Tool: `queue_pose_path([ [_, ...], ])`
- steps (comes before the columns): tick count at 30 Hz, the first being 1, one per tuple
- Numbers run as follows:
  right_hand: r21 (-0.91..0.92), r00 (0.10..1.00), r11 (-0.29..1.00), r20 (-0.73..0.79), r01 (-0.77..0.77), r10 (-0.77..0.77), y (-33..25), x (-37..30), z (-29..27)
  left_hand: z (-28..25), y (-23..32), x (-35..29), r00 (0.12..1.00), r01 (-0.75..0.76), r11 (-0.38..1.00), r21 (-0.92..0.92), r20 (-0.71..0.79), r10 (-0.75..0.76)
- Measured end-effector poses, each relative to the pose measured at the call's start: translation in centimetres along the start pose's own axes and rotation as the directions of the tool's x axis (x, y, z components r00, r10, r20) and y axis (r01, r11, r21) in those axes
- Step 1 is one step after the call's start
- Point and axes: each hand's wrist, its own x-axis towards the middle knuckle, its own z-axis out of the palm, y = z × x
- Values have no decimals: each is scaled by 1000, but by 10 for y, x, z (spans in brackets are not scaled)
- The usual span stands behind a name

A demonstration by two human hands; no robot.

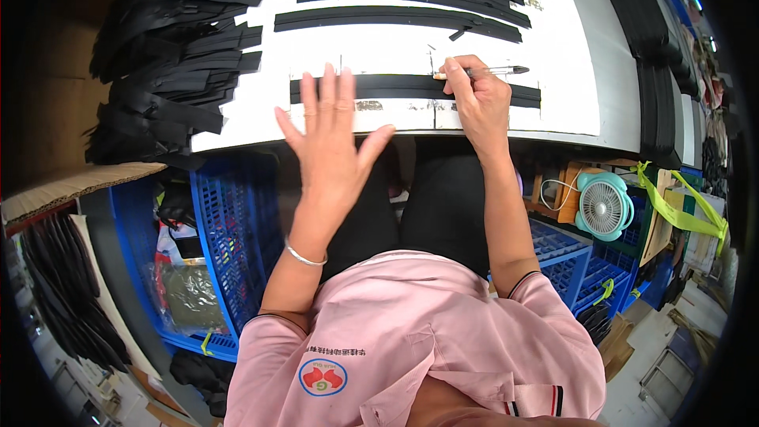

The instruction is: The recorder is marking precise points on black zipper strips using a pen and a marked guide board at a warehouse workstation.

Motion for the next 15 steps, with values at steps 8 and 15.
queue_pose_path([
  [8,77,999,997,-45,16,-13,9,0,6,20,40,5,985,-146,985,-97,80,154],
  [15,-48,999,998,4,50,-50,12,1,4,21,41,6,985,-147,983,-112,74,156],
])
